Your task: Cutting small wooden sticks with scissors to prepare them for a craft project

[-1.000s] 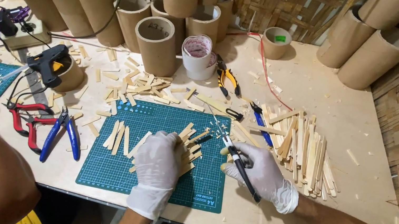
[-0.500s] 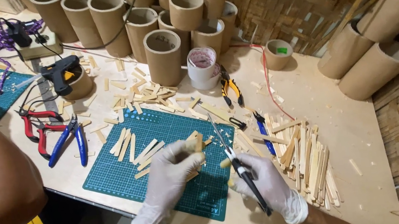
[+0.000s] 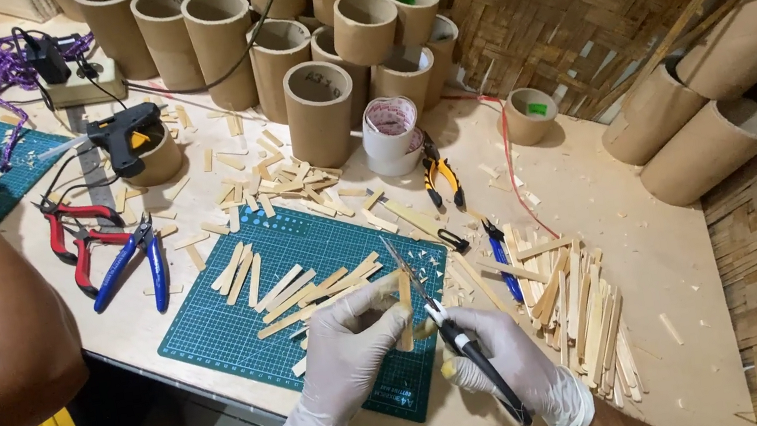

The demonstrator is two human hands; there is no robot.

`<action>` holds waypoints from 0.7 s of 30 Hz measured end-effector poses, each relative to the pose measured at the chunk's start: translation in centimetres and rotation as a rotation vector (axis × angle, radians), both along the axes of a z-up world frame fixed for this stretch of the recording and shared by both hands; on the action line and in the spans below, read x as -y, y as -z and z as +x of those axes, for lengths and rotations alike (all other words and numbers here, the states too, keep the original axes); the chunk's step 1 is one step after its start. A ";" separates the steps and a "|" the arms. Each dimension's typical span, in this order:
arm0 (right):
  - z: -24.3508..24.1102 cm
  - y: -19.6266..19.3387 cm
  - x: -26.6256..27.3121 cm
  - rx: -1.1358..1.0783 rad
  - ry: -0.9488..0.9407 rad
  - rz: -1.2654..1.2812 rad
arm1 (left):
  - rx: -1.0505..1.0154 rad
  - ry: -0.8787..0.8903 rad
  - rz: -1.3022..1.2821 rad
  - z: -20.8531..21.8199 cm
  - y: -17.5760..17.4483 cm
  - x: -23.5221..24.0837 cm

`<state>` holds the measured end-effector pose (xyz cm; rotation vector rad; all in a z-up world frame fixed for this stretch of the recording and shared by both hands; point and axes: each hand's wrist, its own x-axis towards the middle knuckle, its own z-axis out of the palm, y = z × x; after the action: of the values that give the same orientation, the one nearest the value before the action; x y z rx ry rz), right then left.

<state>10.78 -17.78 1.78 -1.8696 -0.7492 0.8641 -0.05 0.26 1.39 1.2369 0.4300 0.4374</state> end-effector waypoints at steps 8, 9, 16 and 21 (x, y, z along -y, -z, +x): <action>-0.8 -1.6 -0.3 -0.002 -0.031 0.031 | 0.064 -0.025 0.052 -0.2 0.8 0.1; -0.8 -1.5 -0.3 0.025 -0.072 0.073 | -0.007 -0.054 0.085 -0.2 1.0 0.0; -0.8 -1.3 -0.4 0.029 -0.083 0.070 | 0.026 -0.054 0.034 -0.3 0.5 0.6; -0.6 -0.7 -0.3 0.103 -0.062 0.054 | 0.030 -0.127 -0.004 0.1 1.3 1.3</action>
<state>10.15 -17.45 2.45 -1.8620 -0.8902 0.7829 0.01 -1.03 0.04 1.2016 0.4854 0.5617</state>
